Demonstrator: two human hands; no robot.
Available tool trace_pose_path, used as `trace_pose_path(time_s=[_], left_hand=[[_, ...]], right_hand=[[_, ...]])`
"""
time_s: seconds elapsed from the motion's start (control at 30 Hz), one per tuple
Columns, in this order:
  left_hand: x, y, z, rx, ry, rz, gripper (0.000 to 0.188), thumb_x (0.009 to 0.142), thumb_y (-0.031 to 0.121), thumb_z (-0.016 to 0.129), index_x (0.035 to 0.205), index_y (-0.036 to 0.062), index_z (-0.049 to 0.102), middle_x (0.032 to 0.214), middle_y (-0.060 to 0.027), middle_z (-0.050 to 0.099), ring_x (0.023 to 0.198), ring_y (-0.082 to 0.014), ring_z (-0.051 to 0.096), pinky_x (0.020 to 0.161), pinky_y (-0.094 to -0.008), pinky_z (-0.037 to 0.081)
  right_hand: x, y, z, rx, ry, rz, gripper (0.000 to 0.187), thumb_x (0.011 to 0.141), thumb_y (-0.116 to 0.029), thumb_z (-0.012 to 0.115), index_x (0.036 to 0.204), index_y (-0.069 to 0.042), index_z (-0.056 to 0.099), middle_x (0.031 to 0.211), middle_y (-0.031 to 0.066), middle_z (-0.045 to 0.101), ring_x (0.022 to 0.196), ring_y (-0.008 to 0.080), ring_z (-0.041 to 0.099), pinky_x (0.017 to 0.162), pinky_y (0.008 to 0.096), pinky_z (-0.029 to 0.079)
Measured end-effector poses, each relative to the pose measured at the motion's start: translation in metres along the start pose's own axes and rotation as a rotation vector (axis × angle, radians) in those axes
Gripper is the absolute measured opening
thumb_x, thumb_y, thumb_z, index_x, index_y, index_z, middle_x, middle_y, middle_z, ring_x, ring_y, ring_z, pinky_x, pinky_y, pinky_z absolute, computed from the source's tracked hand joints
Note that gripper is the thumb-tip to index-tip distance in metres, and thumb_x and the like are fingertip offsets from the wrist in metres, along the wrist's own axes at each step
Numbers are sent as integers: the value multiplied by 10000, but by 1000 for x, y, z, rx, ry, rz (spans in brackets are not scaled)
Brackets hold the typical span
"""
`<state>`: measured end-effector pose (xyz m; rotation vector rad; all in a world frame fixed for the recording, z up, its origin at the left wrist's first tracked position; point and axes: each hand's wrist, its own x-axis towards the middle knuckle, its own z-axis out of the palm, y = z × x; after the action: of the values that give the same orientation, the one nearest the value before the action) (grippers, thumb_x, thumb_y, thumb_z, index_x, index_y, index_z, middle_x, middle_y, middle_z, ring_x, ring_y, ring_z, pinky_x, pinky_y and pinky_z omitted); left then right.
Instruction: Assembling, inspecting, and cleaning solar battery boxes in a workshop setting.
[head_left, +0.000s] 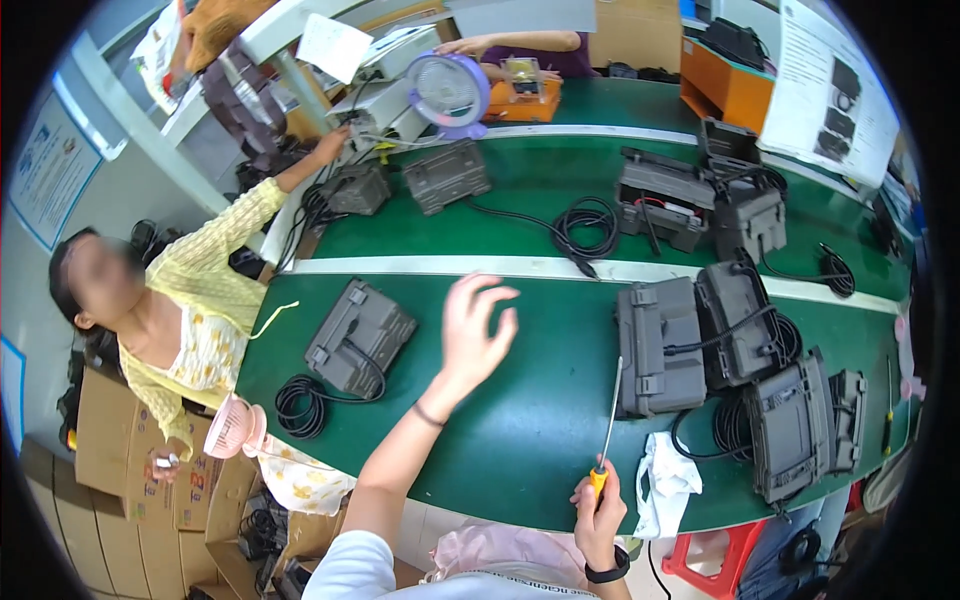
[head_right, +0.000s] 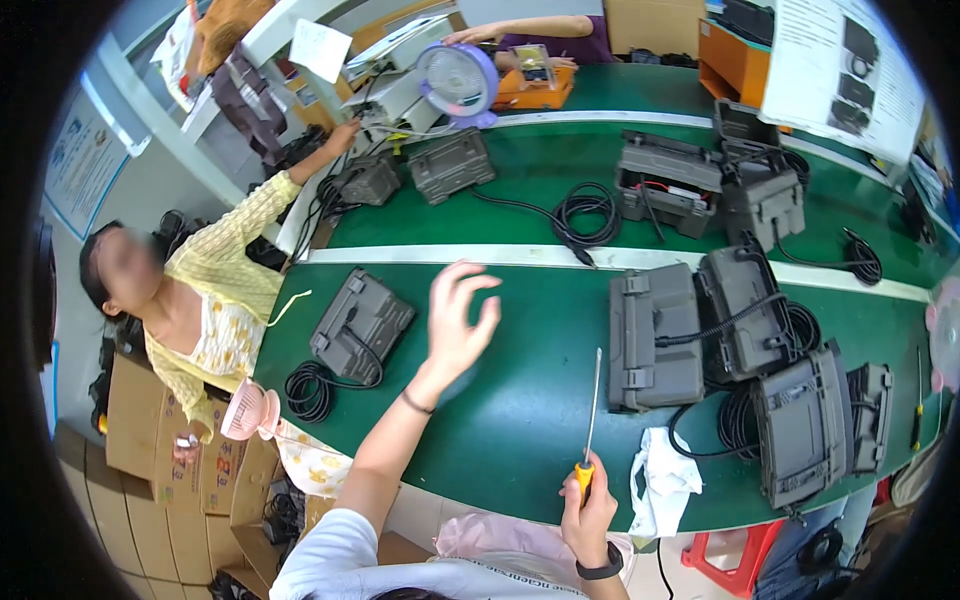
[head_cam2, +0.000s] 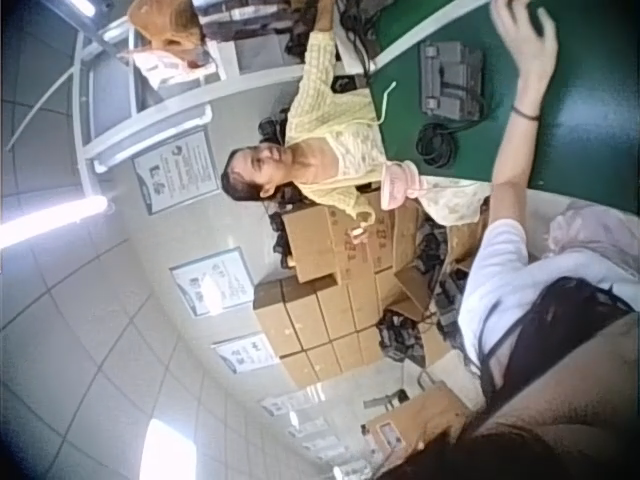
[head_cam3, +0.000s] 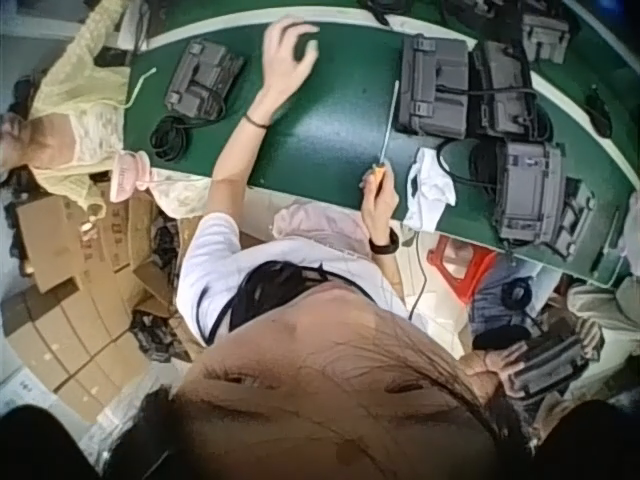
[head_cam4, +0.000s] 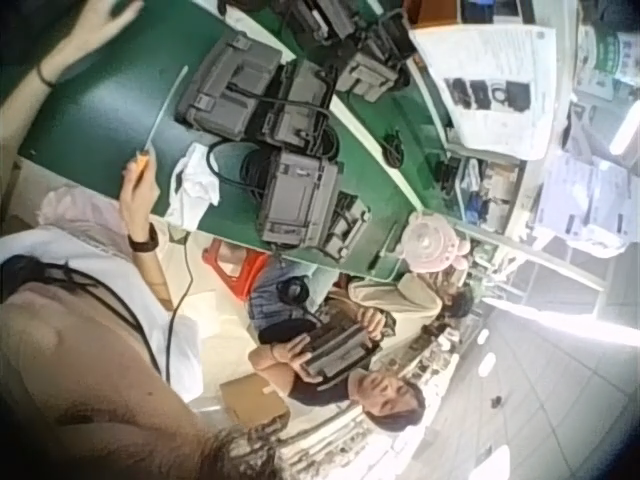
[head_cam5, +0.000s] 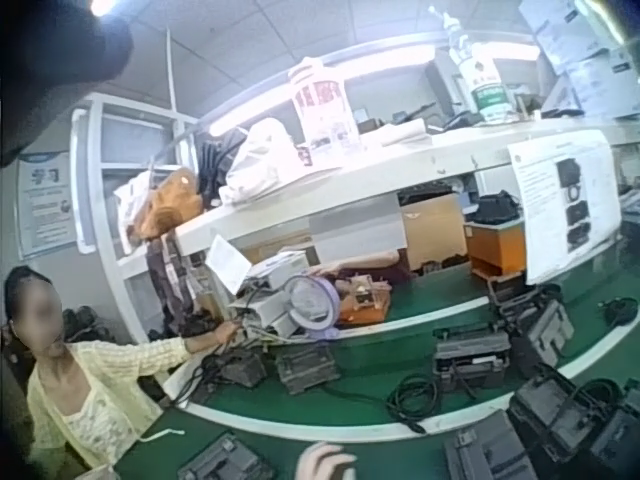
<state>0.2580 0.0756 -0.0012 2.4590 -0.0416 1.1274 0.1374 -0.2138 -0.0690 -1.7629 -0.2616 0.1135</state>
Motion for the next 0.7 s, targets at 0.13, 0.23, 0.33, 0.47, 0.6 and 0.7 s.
trace_pose_path(time_s=[0.13,0.23,0.33,0.47,0.6,0.7], left_hand=[[36,1,70,-270,-152,-17,247,836,94,651,1081,74,623,1145,-125,576,1128,-319,568,955,-407,478],[74,8,120,-347,-173,84,257,846,42,633,1101,56,612,1169,-128,589,1121,-312,589,966,-384,488],[103,14,168,-290,-192,217,344,841,35,635,1179,50,575,1243,-152,570,1194,-343,552,1018,-426,459],[122,17,209,-132,-249,228,472,842,72,656,1292,22,522,1389,-172,461,1291,-373,469,1088,-453,398],[133,14,223,74,-246,299,507,839,219,648,1316,91,536,1383,-167,435,1191,-379,516,1013,-493,438],[137,16,219,120,-403,300,568,816,380,723,1280,99,553,1325,-149,431,1051,-340,582,915,-503,478]], right_hand=[[1,4,1,41,-11,-5,408,1016,-168,484,1387,-1,468,743,49,610,608,90,574,552,227,445],[2,-2,-2,54,-32,60,396,1008,-181,522,1344,24,483,753,86,628,649,152,631,612,279,513],[1,0,0,45,-26,64,393,1008,-181,522,1341,23,485,760,89,636,642,145,631,604,270,515],[-1,4,-1,67,-25,65,399,996,-170,535,1336,32,482,769,91,651,636,155,653,602,272,525],[0,6,-2,67,-40,59,394,988,-145,541,1335,31,480,774,86,654,640,150,656,605,268,524],[1,-1,-8,12,-66,40,384,1020,-226,536,1341,-16,518,843,101,671,717,219,675,663,298,523]])
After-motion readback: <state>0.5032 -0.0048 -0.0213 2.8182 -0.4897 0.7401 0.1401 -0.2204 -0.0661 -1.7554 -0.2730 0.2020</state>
